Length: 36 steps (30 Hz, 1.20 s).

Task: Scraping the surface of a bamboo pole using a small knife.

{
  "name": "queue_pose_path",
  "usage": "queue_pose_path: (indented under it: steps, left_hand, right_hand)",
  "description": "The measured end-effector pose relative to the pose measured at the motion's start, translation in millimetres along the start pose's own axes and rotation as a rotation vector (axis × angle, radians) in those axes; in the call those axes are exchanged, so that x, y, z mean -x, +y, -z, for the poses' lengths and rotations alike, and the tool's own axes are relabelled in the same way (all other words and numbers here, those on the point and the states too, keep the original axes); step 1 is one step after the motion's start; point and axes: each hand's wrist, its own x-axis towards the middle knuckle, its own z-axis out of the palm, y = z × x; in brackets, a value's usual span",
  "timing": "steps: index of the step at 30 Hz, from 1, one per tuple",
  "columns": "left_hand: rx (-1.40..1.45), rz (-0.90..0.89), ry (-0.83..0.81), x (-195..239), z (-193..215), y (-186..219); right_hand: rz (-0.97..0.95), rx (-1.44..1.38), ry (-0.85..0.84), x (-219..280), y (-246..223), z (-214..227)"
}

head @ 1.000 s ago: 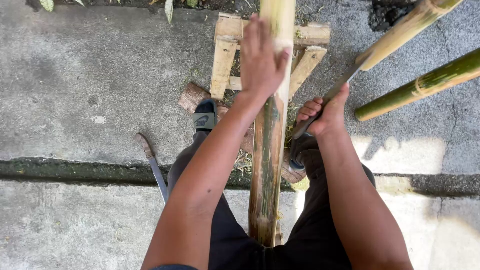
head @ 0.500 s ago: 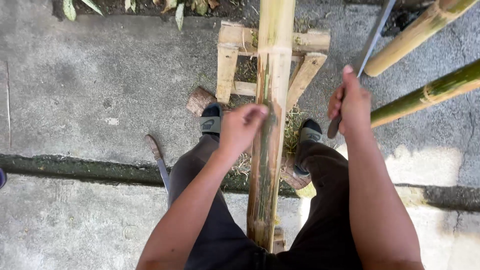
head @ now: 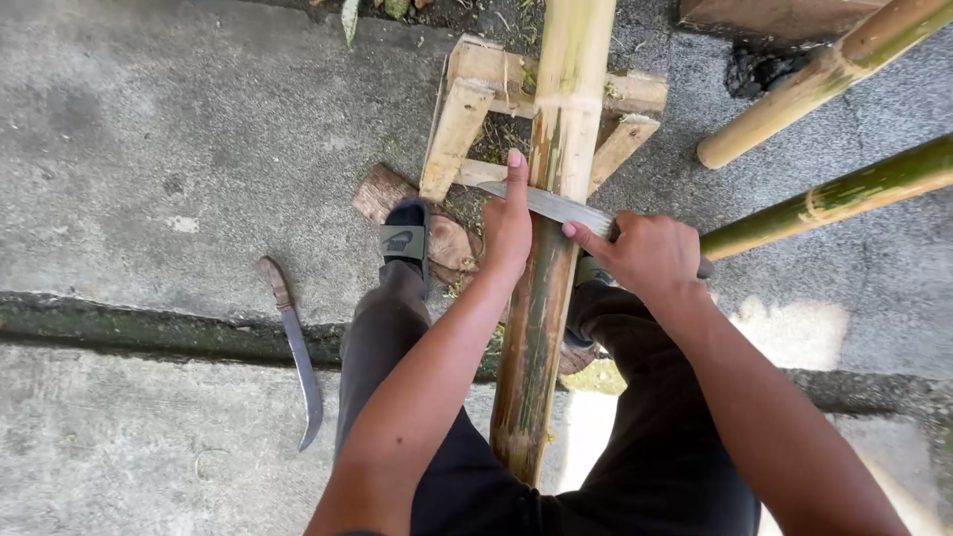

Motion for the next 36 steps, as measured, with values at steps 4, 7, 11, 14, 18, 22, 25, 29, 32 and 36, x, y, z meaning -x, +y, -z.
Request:
queue_pose_path:
  steps: [4, 7, 11, 14, 18, 22, 25, 29, 32, 36]
  left_hand:
    - [0.259, -0.013, 0.067, -4.8, -9.1, -9.0]
    - [0.204, -0.092, 0.052, 1.3, -6.8, 1.0]
    - [-0.001, -0.083, 0.045, -2.7, -12.7, 8.2]
    - [-0.063, -0.132, 0.099, -1.6, -15.3, 13.8]
    - [-0.025, -0.188, 0.031, -21.4, -16.0, 26.6]
    - [-0.141, -0.026, -0.032, -64.7, -24.4, 23.9]
    - [-0.036, -0.128, 0.021, -70.6, -25.0, 21.2]
    - [-0.041, -0.152, -0.001, -10.9, -8.3, 21.6]
    - [0.02, -0.271, 0.063, -1.3, -7.1, 9.3]
    - [-0.038, -0.131, 0.08, -29.8, -18.8, 13.7]
  right_hand:
    - [0.038, 0.029, 0.001, 2.4, -1.5, 2.7]
    - [0.042, 0.037, 0.01, -2.6, 5.6, -18.3]
    - [0.008, 0.041, -0.016, -8.4, 8.3, -25.1]
    - [0.018, 0.025, -0.002, -10.9, 15.5, -35.3]
    - [-0.067, 0.034, -0.145, -35.5, 13.0, -28.4]
    - [-0.136, 0.081, -0.258, -57.7, 4.6, -2.1]
    - [-0.041, 0.053, -0.077, -62.3, 12.9, -6.3]
    - [-0.003, 0.067, -0.09, -23.3, 12.8, -20.1]
    - [0.044, 0.021, 0.017, -8.9, 15.4, -33.3]
    - [0.045, 0.024, 0.044, -28.8, 15.8, -23.7]
